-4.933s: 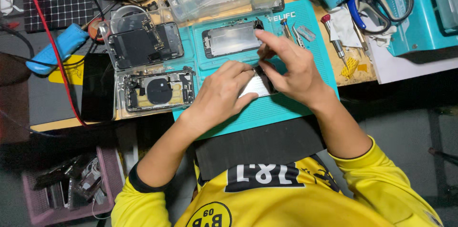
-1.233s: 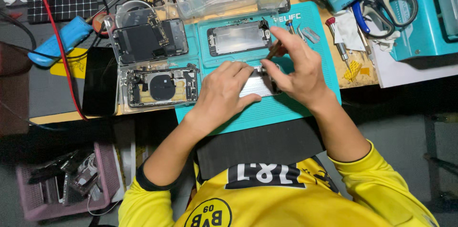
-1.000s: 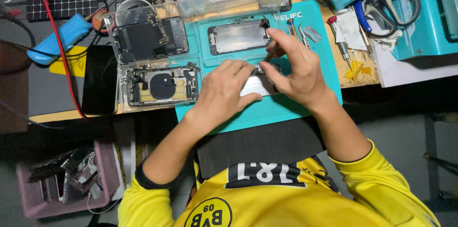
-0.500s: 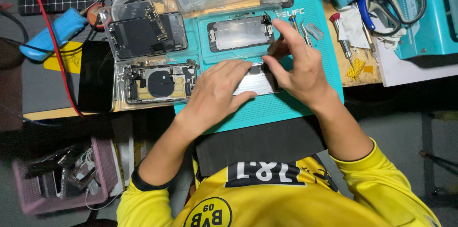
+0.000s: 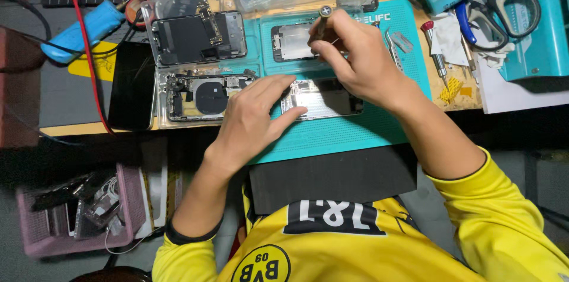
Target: The person disassembles a smartphone at a repair bench. They pry the screen off the phone body with a tool, remove the display assembly, set it aside, and use a screwdriver to unscrew components from the exposed internal frame while handling small parts and tools on a work mat.
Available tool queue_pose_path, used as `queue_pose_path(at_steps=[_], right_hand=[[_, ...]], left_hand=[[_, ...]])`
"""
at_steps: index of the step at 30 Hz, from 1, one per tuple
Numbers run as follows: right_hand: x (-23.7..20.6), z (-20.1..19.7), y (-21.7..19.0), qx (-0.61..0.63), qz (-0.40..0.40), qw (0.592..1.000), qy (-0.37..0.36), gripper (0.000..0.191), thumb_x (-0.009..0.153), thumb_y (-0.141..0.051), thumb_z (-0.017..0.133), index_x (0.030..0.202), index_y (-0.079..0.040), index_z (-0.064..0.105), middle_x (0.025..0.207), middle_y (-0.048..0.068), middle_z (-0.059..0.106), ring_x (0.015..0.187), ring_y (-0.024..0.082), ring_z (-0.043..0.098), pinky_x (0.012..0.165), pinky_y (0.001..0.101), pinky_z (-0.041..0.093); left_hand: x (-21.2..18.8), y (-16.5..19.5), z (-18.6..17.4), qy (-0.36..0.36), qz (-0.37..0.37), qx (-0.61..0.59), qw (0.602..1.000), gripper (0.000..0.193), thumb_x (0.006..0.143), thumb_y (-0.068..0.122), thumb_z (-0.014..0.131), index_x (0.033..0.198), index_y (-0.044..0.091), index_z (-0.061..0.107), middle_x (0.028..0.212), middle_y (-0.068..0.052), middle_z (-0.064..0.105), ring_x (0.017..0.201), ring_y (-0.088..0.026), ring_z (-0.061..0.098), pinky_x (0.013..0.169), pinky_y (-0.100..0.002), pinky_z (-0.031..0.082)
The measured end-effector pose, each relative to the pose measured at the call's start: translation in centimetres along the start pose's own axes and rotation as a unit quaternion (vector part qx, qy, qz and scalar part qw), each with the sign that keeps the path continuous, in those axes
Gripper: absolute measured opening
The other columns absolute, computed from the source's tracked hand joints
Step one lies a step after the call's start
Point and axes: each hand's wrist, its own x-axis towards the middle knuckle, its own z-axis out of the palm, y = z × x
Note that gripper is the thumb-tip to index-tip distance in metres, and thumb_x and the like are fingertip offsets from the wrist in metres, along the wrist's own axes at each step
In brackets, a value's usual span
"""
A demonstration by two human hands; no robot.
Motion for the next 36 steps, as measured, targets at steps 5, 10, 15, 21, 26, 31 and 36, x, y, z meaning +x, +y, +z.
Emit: queue_pose_path(at_steps=[5,10,15,21,26,31,36], right_hand=[[1.4,1.5,0.7,0.030,0.040,0.998,-0.047,0.014,0.110,-0.009,0.057,0.112,0.003,0.049,0.089,0.015,0.070,0.082,0.024,0.074,0.072,0.0334,0.056],[-0.5,-0.4,1.3,0.079,0.045,0.996,0.017,0.011,0.115,-0.005,0.050,0.122,0.002,0.046,0.100,0.012,0.075,0.094,0.019,0.076,0.084,0.0298,0.060],[-4.7,-3.2,1.4,0.071,0.042,0.993,0.085,0.007,0.115,0.004,0.055,0.121,0.004,0.051,0.106,0.015,0.073,0.096,0.017,0.073,0.085,0.0286,0.059],[-8.5,-2.2,1.6,0.075,0.036,0.989,0.122,0.023,0.106,0.013,0.067,0.123,0.004,0.053,0.111,0.018,0.072,0.103,0.022,0.075,0.092,0.0306,0.063],[-9.1,-1.0,1.6,0.085,0.027,0.986,0.141,0.046,0.103,0.012,0.068,0.142,0.003,0.045,0.122,0.021,0.065,0.116,0.025,0.074,0.096,0.0320,0.065],[-8.8,-0.7,1.6,0.033,-0.001,0.992,0.118,0.056,0.102,0.011,0.070,0.149,0.001,0.041,0.113,0.017,0.073,0.108,0.022,0.076,0.091,0.0317,0.063],[-8.7,-0.5,1.6,0.002,-0.016,0.994,0.106,0.057,0.101,0.012,0.071,0.150,-0.001,0.044,0.114,0.017,0.073,0.108,0.023,0.076,0.093,0.0321,0.064]], left_hand=[[-0.1,-0.2,0.0,0.000,0.001,0.004,1.000,0.045,0.090,0.025,0.081,0.124,-0.001,0.066,0.120,-0.019,0.071,0.110,-0.036,0.069,0.092,-0.042,0.056],[0.4,0.1,0.9,-0.027,0.031,-0.001,0.999,0.050,0.089,0.025,0.081,0.126,-0.002,0.063,0.121,-0.019,0.069,0.111,-0.037,0.067,0.094,-0.043,0.054],[1.5,0.3,2.9,-0.052,0.077,0.001,0.996,0.057,0.084,0.024,0.084,0.128,-0.004,0.059,0.127,-0.020,0.065,0.119,-0.039,0.063,0.100,-0.044,0.052],[2.9,0.7,4.6,-0.085,0.102,0.009,0.991,0.069,0.075,0.024,0.086,0.129,-0.007,0.058,0.127,-0.020,0.063,0.119,-0.036,0.059,0.099,-0.045,0.048],[3.5,0.9,5.1,-0.083,0.096,0.014,0.992,0.070,0.074,0.025,0.087,0.130,-0.006,0.059,0.124,-0.018,0.064,0.117,-0.036,0.059,0.098,-0.045,0.048],[3.4,0.5,5.3,-0.076,0.093,0.006,0.993,0.068,0.074,0.026,0.088,0.128,-0.004,0.060,0.123,-0.017,0.065,0.115,-0.036,0.061,0.096,-0.045,0.050],[3.4,0.3,5.2,-0.074,0.093,0.005,0.993,0.064,0.074,0.027,0.088,0.125,-0.003,0.062,0.122,-0.016,0.066,0.113,-0.036,0.062,0.095,-0.045,0.051]])
